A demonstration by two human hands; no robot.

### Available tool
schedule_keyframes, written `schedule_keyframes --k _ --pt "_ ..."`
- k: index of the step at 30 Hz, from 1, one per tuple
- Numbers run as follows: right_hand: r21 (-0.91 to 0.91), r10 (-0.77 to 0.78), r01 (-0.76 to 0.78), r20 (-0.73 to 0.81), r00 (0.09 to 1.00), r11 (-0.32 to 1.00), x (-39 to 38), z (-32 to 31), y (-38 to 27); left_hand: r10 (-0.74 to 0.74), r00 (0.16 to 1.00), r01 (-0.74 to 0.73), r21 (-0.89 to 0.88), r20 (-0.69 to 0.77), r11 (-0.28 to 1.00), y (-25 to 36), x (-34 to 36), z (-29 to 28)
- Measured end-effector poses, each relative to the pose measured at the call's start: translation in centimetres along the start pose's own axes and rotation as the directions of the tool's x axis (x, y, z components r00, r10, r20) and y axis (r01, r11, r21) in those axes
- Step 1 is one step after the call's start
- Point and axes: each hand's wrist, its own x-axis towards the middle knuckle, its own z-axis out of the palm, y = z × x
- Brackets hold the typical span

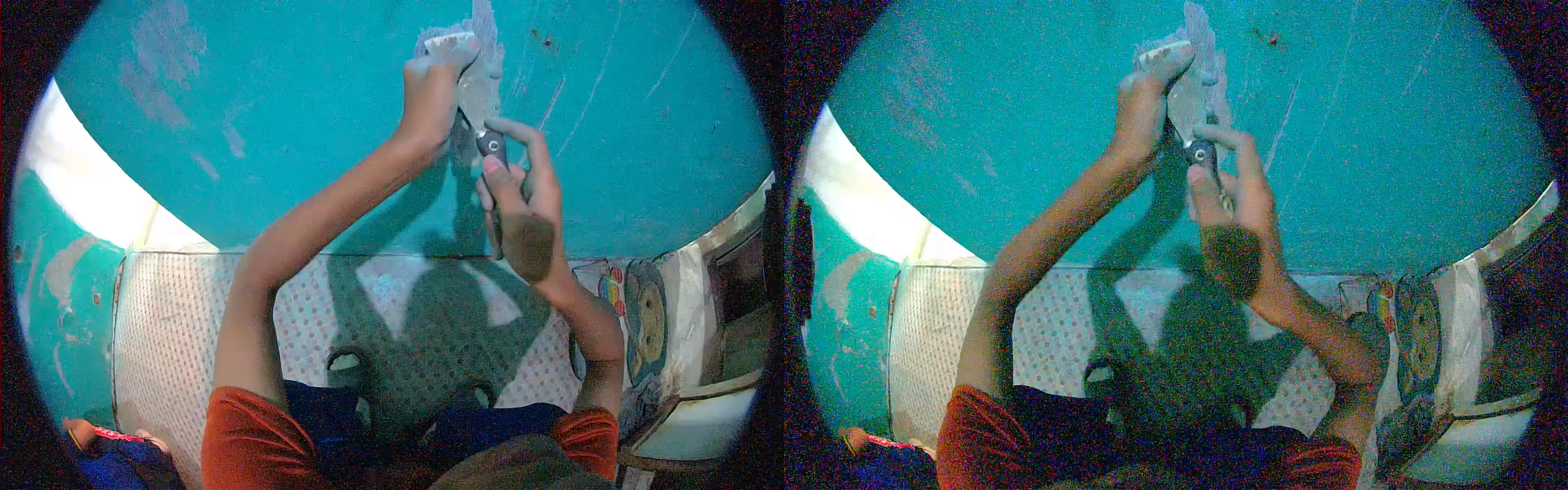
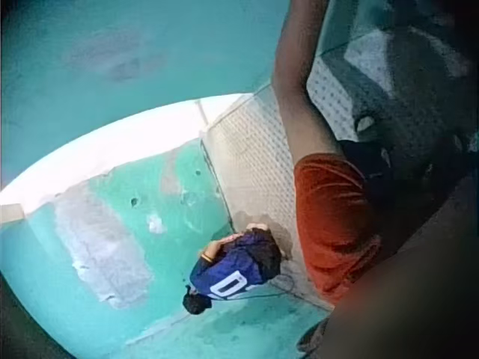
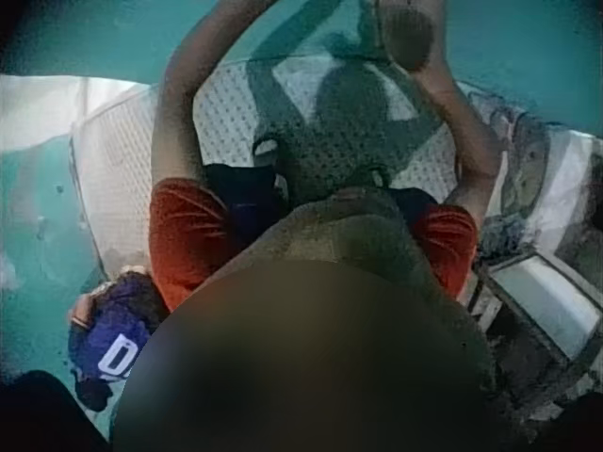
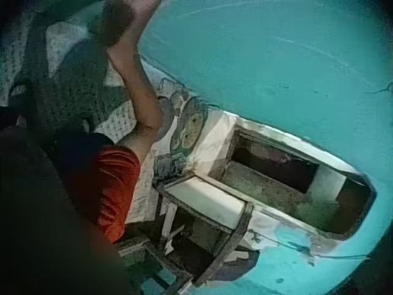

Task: Using a putty knife to apply compound to a damaged section of a wall.

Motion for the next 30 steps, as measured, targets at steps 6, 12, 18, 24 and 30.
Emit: schedule_keyframes --k 6,12,18,24,30 --pt "-0.063 -0.104 0.102 -0.022 0.994 0.993 -0.6 0.6 2.7 -0.016 0.998 0.014 0.044 0.055 0.999 0.2 -1.4 -0.1" --pt "-0.101 0.034 -0.026 0.08 0.996 0.995 -7.2 0.5 16.6 -0.421 0.849 0.181 0.571 0.32 0.8 -7.8 -5.5 -5.9" --pt "-0.689 -0.155 0.396 0.386 0.909 0.607 -14.9 -4.5 23.6 -0.751 0.607 0.129 0.901 0.259 0.415 -13.8 -13.0 -14.5" --pt "-0.703 0.696 -0.195 0.55 0.461 0.684 -14.8 -7.7 25.2 -0.826 0.317 -0.074 0.881 0.466 0.468 -11.8 -16.9 -13.2" --pt "-0.71 0.132 0.336 0.516 0.846 0.619 -19.2 -10.6 33.4 -0.627 0.337 -0.358 0.712 0.702 0.604 -15.8 -19.3 -14.0"
